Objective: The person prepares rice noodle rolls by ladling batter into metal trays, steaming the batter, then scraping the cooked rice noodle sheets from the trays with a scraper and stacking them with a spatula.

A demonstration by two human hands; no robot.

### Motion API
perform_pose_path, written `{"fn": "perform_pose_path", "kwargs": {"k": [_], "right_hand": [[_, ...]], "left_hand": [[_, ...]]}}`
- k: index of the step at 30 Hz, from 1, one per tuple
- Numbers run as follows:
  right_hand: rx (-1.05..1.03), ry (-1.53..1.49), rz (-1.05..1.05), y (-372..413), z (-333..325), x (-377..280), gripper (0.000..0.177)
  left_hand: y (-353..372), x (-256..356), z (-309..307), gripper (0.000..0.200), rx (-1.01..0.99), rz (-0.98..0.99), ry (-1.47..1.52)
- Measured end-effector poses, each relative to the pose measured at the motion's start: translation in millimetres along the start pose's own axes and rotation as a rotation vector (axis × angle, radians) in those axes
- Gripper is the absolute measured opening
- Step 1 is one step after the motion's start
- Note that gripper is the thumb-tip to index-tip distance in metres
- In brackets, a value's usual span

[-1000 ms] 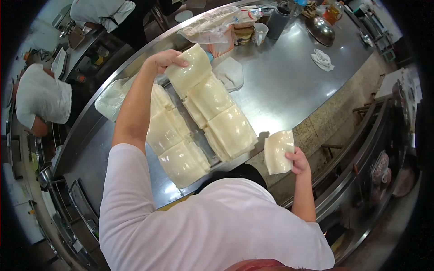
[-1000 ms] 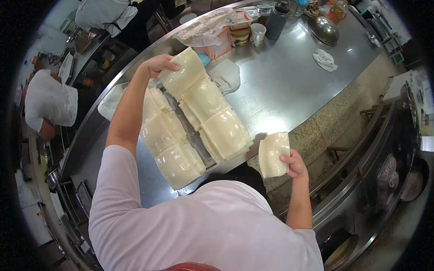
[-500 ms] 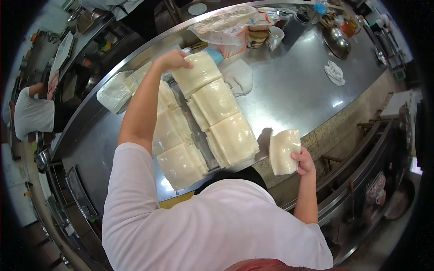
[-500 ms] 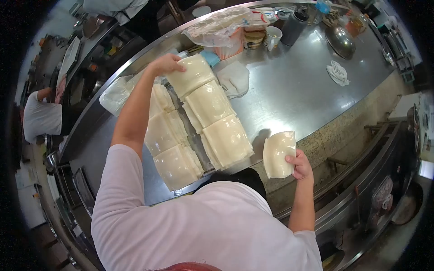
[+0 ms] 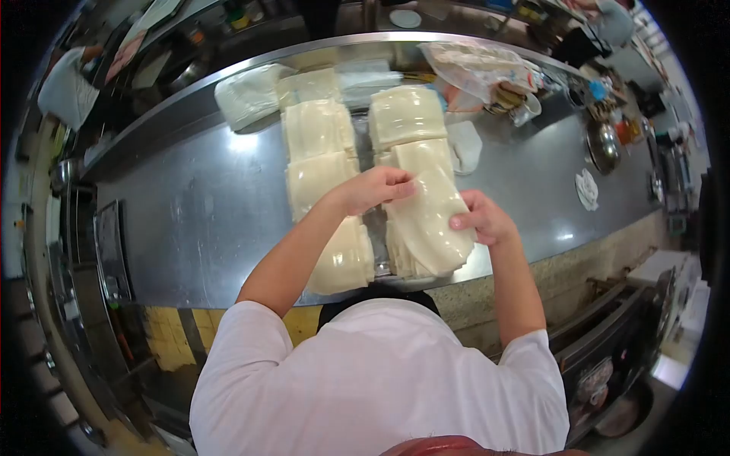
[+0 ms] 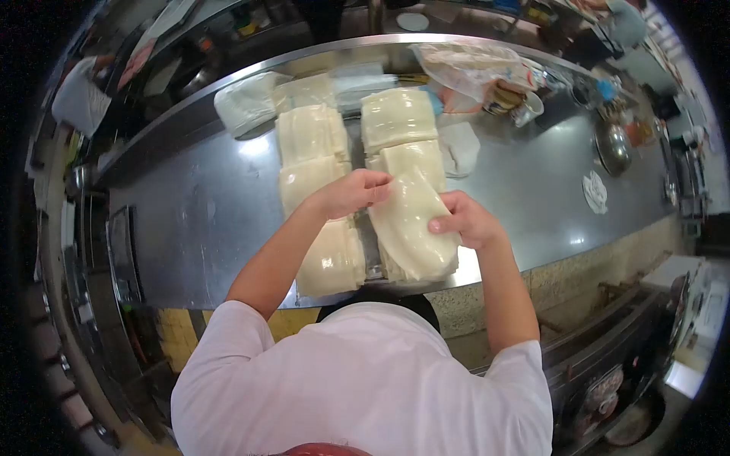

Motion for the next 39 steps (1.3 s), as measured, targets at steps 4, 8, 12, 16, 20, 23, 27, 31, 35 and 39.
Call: {"fn": "perform_pose_path", "kwargs": {"k": [4, 8, 12, 16, 20, 23, 27, 31, 35, 39], "right_hand": [[-0.094, 0.119, 0.16, -81, 18, -16, 0.046], [-0.118, 0.213, 0.157, -161, 29, -32, 0.046], [0.034, 0.296, 0.13, -233, 43, -63, 0.039], [0.112, 0.274, 0.002, -303, 33, -70, 0.035], [0.392, 0.315, -0.063, -322, 29, -48, 0.038], [0.422, 0.336, -0.092, -325, 19, -32, 0.049], [0.44, 0.382, -0.194, -318, 30, -32, 0.056], [0.518, 0.517, -0.229, -312, 50, -46, 0.056], [0.607, 0.669, -0.207, -319, 34, -35, 0.058], [0.67, 0.646, -0.323, -293, 25, -53, 0.054]], "left_hand": [[43, -12, -40, 0.033, 0.181, -0.057, 0.105], [68, -12, -90, 0.031, 0.43, 0.021, 0.179], [79, 15, -134, 0.028, 0.642, 0.076, 0.201], [75, 20, -185, 0.032, 0.776, 0.112, 0.107], [65, 0, -216, 0.035, 0.819, 0.002, 0.061], [62, -9, -220, 0.034, 0.874, 0.025, 0.135], [61, -4, -221, 0.032, 0.877, 0.07, 0.127], [64, 0, -218, 0.03, 0.878, 0.081, 0.113], [64, 1, -219, 0.032, 0.905, 0.032, 0.095], [63, -6, -228, 0.038, 1.178, 0.025, -0.503]]}}
Point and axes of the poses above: each hand's wrist, its own y-axis away from the middle knuckle, its own z-axis out of the palm, x = y × z, the point moved 2 cm from there along -y, towards the middle knuckle
